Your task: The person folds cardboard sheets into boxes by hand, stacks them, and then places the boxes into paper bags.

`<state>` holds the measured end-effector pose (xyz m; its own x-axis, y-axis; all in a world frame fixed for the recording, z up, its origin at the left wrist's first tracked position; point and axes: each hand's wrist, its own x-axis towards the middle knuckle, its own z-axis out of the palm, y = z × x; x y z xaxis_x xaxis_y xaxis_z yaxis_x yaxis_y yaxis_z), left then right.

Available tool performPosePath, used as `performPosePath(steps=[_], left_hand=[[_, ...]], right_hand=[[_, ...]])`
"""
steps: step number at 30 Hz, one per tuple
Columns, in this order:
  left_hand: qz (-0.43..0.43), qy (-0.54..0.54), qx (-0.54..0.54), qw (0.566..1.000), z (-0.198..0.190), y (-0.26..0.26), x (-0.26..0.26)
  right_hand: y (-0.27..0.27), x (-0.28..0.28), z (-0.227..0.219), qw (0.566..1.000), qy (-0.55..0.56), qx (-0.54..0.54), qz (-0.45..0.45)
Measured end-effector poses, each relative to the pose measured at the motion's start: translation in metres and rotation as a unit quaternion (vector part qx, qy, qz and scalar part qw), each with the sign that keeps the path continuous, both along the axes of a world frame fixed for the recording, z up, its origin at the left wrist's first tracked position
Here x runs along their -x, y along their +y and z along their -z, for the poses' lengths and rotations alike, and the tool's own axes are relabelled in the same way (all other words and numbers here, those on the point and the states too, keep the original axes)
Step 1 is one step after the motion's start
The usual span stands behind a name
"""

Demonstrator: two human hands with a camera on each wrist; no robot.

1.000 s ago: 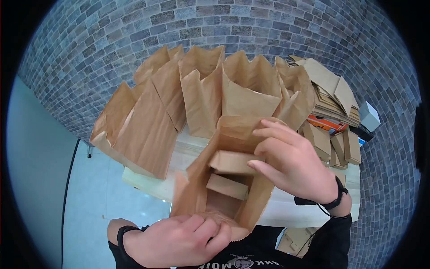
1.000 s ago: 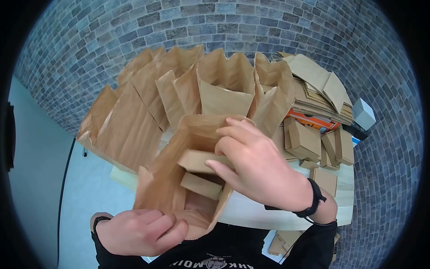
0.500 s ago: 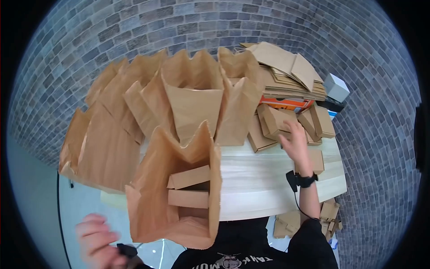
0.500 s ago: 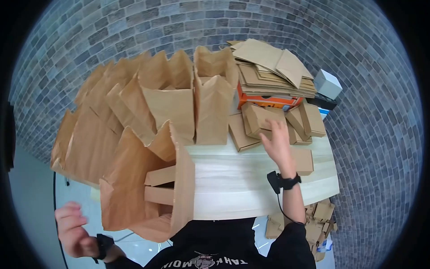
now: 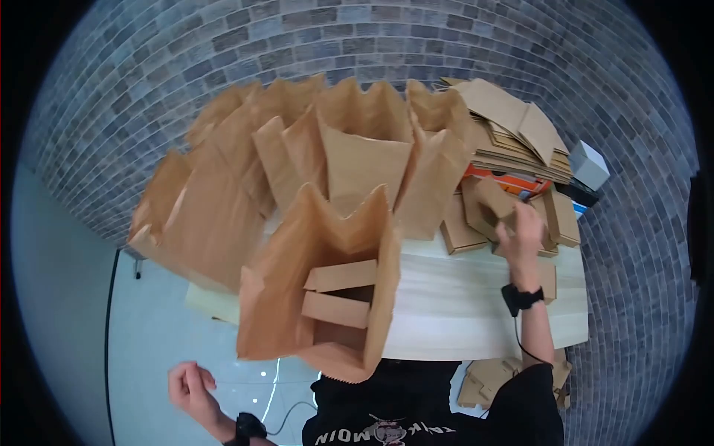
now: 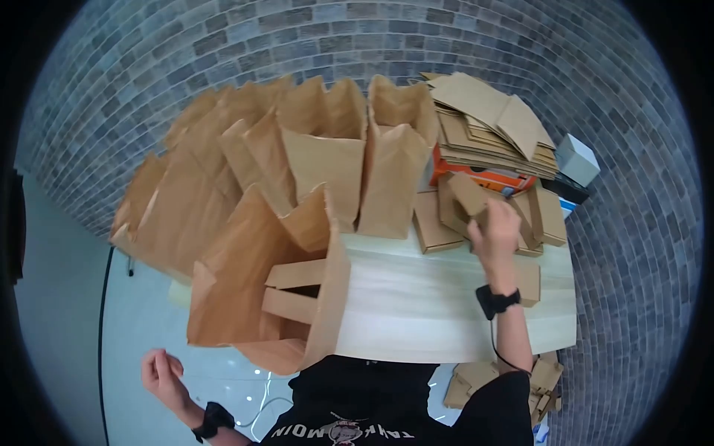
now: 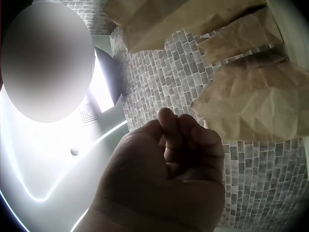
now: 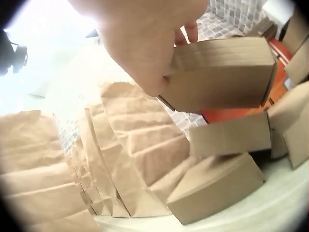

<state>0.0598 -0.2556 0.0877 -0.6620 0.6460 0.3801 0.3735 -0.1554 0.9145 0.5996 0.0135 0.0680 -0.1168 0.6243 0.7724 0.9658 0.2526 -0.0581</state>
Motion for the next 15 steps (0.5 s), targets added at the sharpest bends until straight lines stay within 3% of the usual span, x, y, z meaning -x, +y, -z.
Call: performPosePath(steps=[1,3,5,7,10,12,13,15], left_hand=[[0.008,0.004,-0.010,1.000,-0.005,0.006,0.003],[0.111,0.003,0.102,0.989,-0.001,0.017,0.009],[0.199,0.044,0.180,0.962,-0.007,0.045,-0.020],[0.260,0.182,0.187,0.930,0.030,0.061,-0.024],[0.242,0.119,0.138,0.953,0.052,0.072,-0.057],[0.241,0.133,0.087,0.957,0.063,0.080,-0.055],[0.237,0.149,0.038,0.959,0.065,0.083,-0.055],[0.232,0.152,0.046,0.960,0.055,0.082,-0.059]], right_hand=[[-0.014,0.006,-0.017,1.000,0.013,-0.021,0.008],[-0.043,0.017,-0.043,0.997,0.064,-0.034,-0.009],[-0.079,0.027,-0.056,0.997,0.057,0.003,-0.049],[-0.111,0.040,-0.041,0.997,-0.006,0.022,-0.079],[-0.139,0.050,0.007,0.990,-0.042,0.097,-0.094],[-0.146,0.056,0.029,0.978,-0.037,0.180,-0.100],[-0.149,0.057,0.035,0.978,-0.039,0.180,-0.097],[-0.149,0.068,0.037,0.977,-0.076,0.182,-0.078]])
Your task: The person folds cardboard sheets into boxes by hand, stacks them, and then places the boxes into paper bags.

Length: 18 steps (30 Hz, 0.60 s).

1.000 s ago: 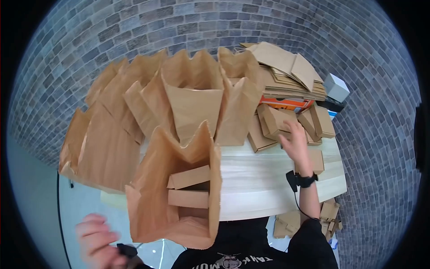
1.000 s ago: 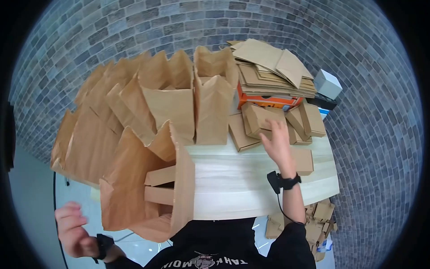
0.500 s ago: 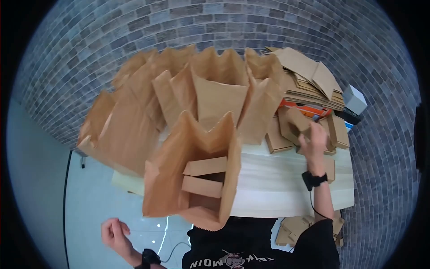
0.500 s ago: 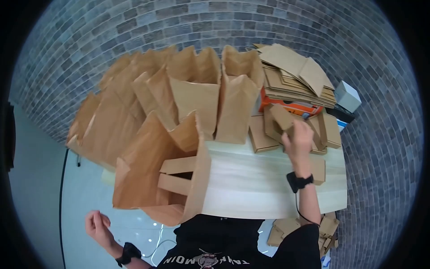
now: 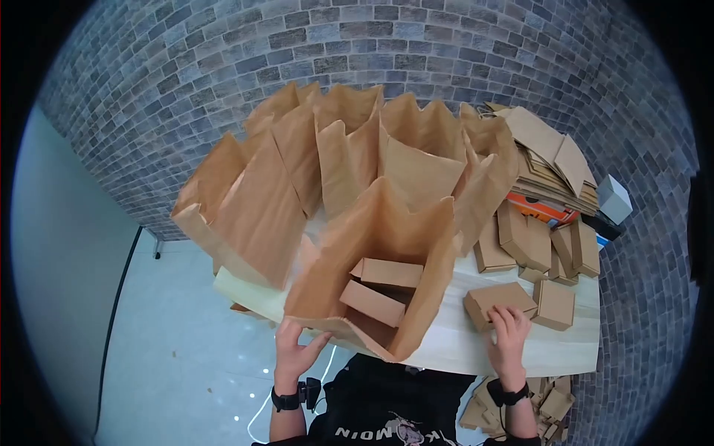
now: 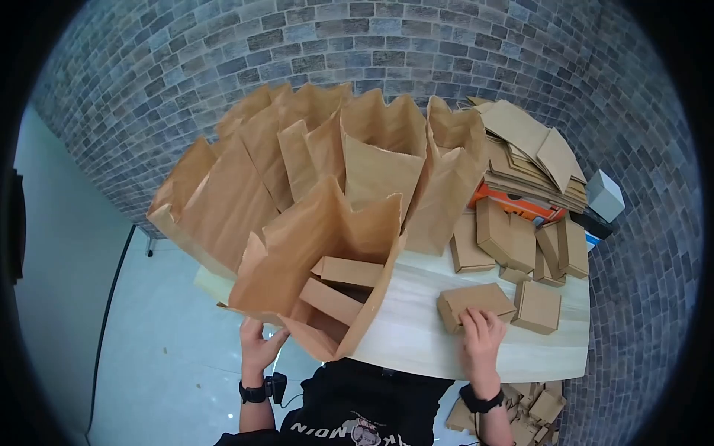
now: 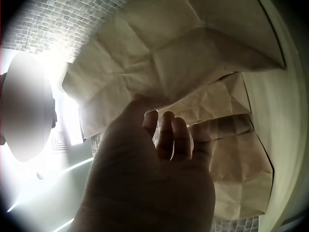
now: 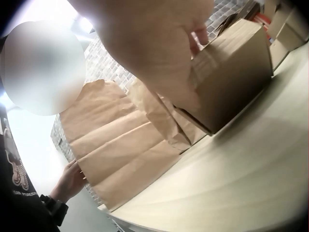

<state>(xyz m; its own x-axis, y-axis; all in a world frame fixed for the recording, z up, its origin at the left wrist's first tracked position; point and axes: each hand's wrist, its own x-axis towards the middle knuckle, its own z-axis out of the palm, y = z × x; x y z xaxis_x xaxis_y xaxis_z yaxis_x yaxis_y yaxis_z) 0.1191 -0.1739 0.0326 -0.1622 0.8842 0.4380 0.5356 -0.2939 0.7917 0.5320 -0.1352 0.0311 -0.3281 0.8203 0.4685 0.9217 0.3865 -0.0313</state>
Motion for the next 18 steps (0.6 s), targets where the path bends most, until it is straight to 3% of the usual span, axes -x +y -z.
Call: performPosePath(steps=[1,3,5,7,8,10,11,14,18], left_hand=[[-0.009,0.009,0.008,1.000,-0.004,0.000,-0.001],[-0.005,0.021,-0.002,1.000,-0.005,0.000,0.000],[0.005,0.036,-0.010,0.999,-0.002,0.000,0.001],[-0.010,0.053,-0.016,0.998,0.006,-0.001,0.001],[-0.005,0.057,-0.017,0.998,0.011,-0.005,0.002],[-0.049,-0.030,0.026,0.998,0.018,-0.005,0.004],[-0.075,-0.132,0.044,0.987,0.008,-0.007,-0.001],[-0.096,-0.138,0.079,0.983,0.016,-0.013,0.023],[-0.093,-0.210,0.011,0.973,0.017,-0.004,0.030]], right_hand=[[-0.008,0.016,-0.007,0.999,0.032,0.030,0.021],[-0.023,0.048,-0.010,0.990,0.105,0.083,-0.032],[-0.030,0.094,-0.018,0.931,0.247,0.223,-0.149],[-0.017,0.136,0.005,0.869,0.350,0.315,-0.155],[-0.009,0.151,0.019,0.868,0.355,0.312,-0.152],[0.007,0.175,0.036,0.828,0.444,0.315,-0.136],[0.012,0.185,0.032,0.803,0.488,0.299,-0.168],[0.020,0.207,0.039,0.837,0.433,0.273,-0.191],[0.034,0.237,0.061,0.837,0.429,0.258,-0.220]])
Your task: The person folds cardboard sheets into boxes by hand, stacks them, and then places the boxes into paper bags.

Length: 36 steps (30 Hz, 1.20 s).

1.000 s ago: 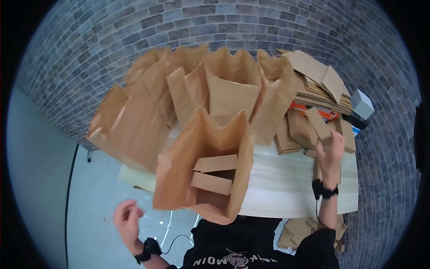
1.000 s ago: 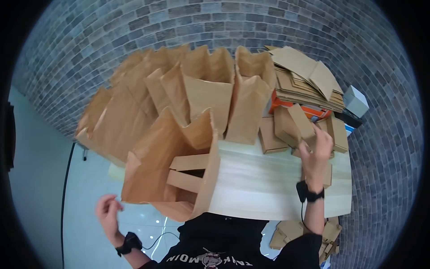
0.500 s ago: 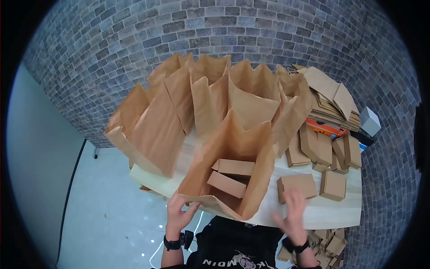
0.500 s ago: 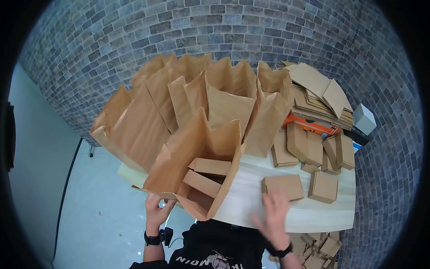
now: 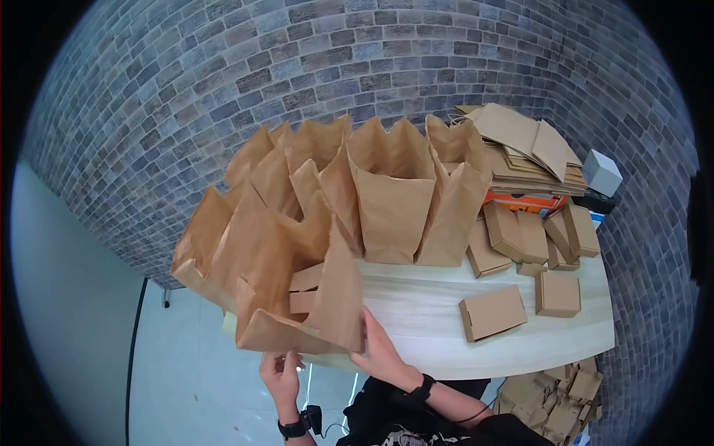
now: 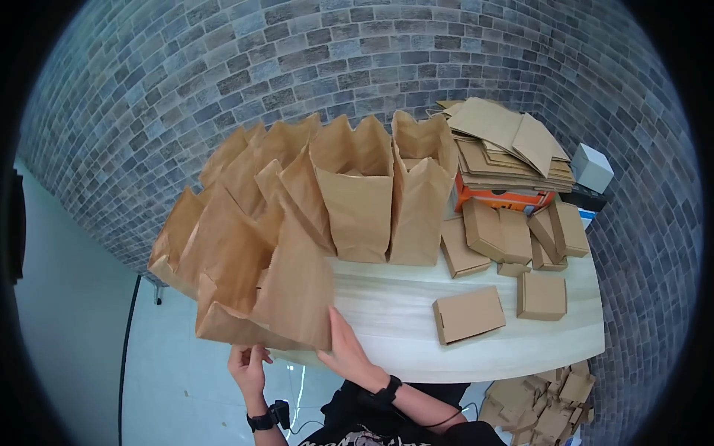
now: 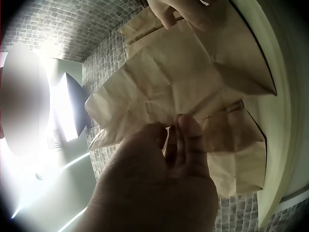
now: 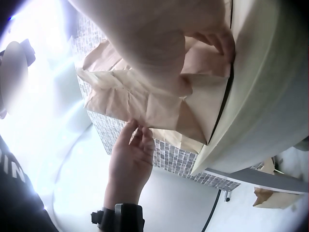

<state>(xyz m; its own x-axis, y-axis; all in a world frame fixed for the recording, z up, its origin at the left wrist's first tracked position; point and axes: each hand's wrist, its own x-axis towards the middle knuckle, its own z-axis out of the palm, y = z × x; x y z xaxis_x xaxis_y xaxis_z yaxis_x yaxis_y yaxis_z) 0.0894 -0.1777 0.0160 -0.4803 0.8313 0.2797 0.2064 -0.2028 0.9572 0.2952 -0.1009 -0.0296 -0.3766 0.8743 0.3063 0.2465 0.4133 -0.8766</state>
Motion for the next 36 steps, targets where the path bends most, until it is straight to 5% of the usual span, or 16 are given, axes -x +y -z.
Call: performPosePath(steps=[4,10,12,14,16,18,20,23,24,26,30,31,36], left_hand=[[-0.054,-0.025,-0.010,0.998,-0.007,0.012,-0.007],[0.016,-0.042,0.023,0.999,0.024,0.019,-0.013],[0.039,0.072,0.081,0.993,0.029,0.018,-0.014],[0.065,0.073,0.088,0.991,0.031,0.022,-0.020],[0.086,0.073,0.100,0.989,0.039,0.023,-0.024],[0.078,0.198,0.097,0.972,0.044,0.028,-0.024],[0.073,0.174,0.094,0.978,0.046,0.031,-0.025],[0.062,0.155,0.080,0.983,0.059,0.028,-0.015],[0.056,0.154,0.070,0.984,0.065,0.025,-0.013],[0.042,0.140,0.098,0.984,0.061,0.015,-0.015],[0.019,0.199,0.128,0.971,0.028,-0.004,-0.030],[0.018,0.172,0.176,0.969,0.025,-0.009,-0.033],[0.100,0.129,0.223,0.961,0.024,-0.013,-0.050]], right_hand=[[0.015,0.020,0.002,1.000,0.014,-0.018,0.007],[0.031,0.006,-0.016,0.998,0.034,-0.023,0.043],[0.026,-0.027,-0.029,1.000,0.009,0.006,0.023],[0.034,-0.091,-0.058,0.998,0.042,0.039,0.021],[0.050,-0.163,-0.109,0.988,-0.019,0.010,0.156],[0.091,-0.233,-0.153,0.967,0.093,0.036,0.235],[0.159,-0.304,-0.172,0.934,0.017,-0.125,0.335],[0.251,-0.357,-0.190,0.824,-0.190,-0.092,0.525],[0.268,-0.360,-0.189,0.823,-0.189,-0.096,0.528],[0.296,-0.350,-0.194,0.672,-0.378,-0.042,0.635],[0.335,-0.372,-0.193,0.715,-0.331,0.137,0.600],[0.331,-0.380,-0.193,0.758,-0.336,0.095,0.551],[0.293,-0.434,-0.205,0.735,-0.361,-0.061,0.571]])
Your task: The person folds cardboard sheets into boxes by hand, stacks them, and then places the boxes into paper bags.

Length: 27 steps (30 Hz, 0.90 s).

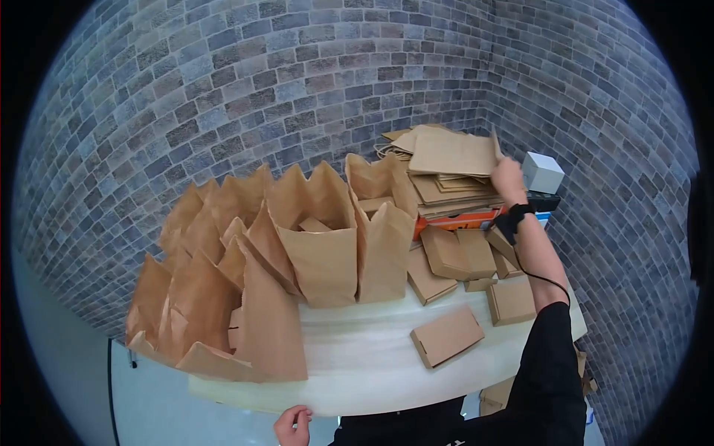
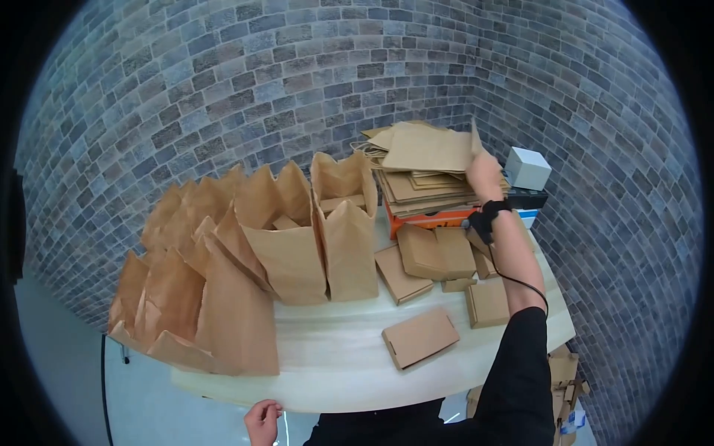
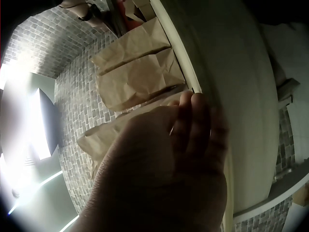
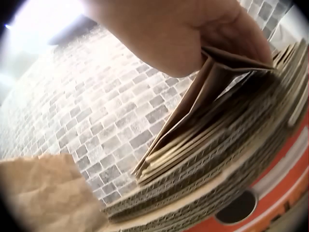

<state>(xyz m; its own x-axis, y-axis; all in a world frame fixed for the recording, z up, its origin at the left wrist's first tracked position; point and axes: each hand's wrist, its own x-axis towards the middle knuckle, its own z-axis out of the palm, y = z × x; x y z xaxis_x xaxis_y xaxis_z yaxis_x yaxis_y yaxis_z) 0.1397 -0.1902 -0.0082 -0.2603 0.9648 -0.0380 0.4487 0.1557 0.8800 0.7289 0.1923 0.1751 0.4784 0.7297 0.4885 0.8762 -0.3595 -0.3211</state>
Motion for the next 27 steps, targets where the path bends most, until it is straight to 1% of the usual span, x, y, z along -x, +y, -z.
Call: performPosePath(steps=[1,2,3,4,5,6,7,8,9,10,11,12,13,14,15,16,17,19,20,21,22,23,24,25,26,27], left_hand=[[0.045,0.001,-0.009,0.999,-0.010,0.004,-0.009],[0.090,0.003,-0.020,0.996,-0.016,0.006,-0.016],[0.105,-0.022,-0.030,0.994,-0.010,0.010,-0.022],[0.111,-0.024,-0.032,0.993,-0.012,0.014,-0.029],[0.156,-0.054,-0.028,0.986,-0.019,0.022,-0.039],[0.201,-0.083,-0.024,0.976,-0.027,0.031,-0.050],[0.242,-0.061,-0.077,0.965,-0.036,0.044,-0.063],[0.266,-0.101,-0.035,0.958,-0.044,0.053,-0.076],[0.289,-0.140,0.009,0.947,-0.049,0.061,-0.090],[0.309,-0.231,0.001,0.923,-0.045,0.071,-0.108],[0.323,-0.322,-0.006,0.890,-0.039,0.083,-0.130],[0.317,-0.378,-0.002,0.870,-0.042,0.094,-0.157],[0.305,-0.432,0.005,0.849,-0.046,0.102,-0.182],[0.285,-0.469,0.065,0.834,-0.049,0.105,-0.199],[0.259,-0.503,0.122,0.815,-0.050,0.103,-0.209],[0.246,-0.504,0.128,0.818,-0.049,0.094,-0.212],[0.242,-0.507,0.124,0.818,-0.047,0.087,-0.213],[0.228,-0.505,0.123,0.824,-0.036,0.074,-0.204],[0.208,-0.482,0.104,0.845,-0.026,0.071,-0.192],[0.189,-0.458,0.085,0.864,-0.018,0.067,-0.180],[0.181,-0.457,0.089,0.866,-0.011,0.058,-0.165],[0.161,-0.427,0.116,0.882,-0.010,0.051,-0.151],[0.142,-0.396,0.141,0.896,-0.009,0.047,-0.141],[0.133,-0.444,0.185,0.866,-0.009,0.042,-0.134],[0.121,-0.447,0.186,0.867,-0.012,0.039,-0.134],[0.155,-0.520,0.224,0.810,-0.015,0.038,-0.136]], right_hand=[[-0.011,-0.017,-0.008,0.998,0.008,-0.063,0.023],[-0.021,-0.056,-0.009,0.992,-0.059,-0.115,-0.014],[-0.051,-0.059,-0.027,0.988,-0.022,-0.155,-0.014],[-0.086,-0.062,-0.041,0.980,-0.039,-0.197,0.007],[-0.121,-0.067,-0.054,0.960,0.200,-0.196,-0.030],[-0.161,-0.064,-0.058,0.932,0.262,-0.236,-0.084],[-0.199,-0.059,-0.060,0.874,0.392,-0.248,-0.147],[-0.236,-0.037,-0.061,0.847,0.406,-0.301,-0.166],[-0.271,-0.033,-0.052,0.811,0.482,-0.273,-0.188],[-0.303,-0.022,-0.035,0.789,0.511,-0.275,-0.200],[-0.326,-0.019,-0.004,0.756,0.531,-0.306,-0.230],[-0.349,-0.003,0.024,0.730,0.552,-0.321,-0.243],[-0.375,0.021,0.048,0.696,0.602,-0.314,-0.232],[-0.399,0.050,0.068,0.661,0.669,-0.298,-0.164],[-0.414,0.074,0.093,0.630,0.692,-0.315,-0.158],[-0.424,0.092,0.118,0.597,0.714,-0.332,-0.153],[-0.434,0.106,0.138,0.597,0.721,-0.318,-0.152],[-0.449,0.127,0.171,0.423,0.813,-0.368,-0.158],[-0.449,0.130,0.181,0.418,0.819,-0.362,-0.152],[-0.448,0.130,0.188,0.389,0.841,-0.348,-0.145],[-0.449,0.127,0.192,0.360,0.860,-0.334,-0.138],[-0.448,0.124,0.189,0.462,0.822,-0.288,-0.165],[-0.444,0.119,0.186,0.460,0.825,-0.283,-0.168],[-0.441,0.113,0.184,0.528,0.797,-0.234,-0.177],[-0.439,0.109,0.182,0.593,0.762,-0.180,-0.186],[-0.433,0.107,0.189,0.601,0.760,-0.175,-0.175]])
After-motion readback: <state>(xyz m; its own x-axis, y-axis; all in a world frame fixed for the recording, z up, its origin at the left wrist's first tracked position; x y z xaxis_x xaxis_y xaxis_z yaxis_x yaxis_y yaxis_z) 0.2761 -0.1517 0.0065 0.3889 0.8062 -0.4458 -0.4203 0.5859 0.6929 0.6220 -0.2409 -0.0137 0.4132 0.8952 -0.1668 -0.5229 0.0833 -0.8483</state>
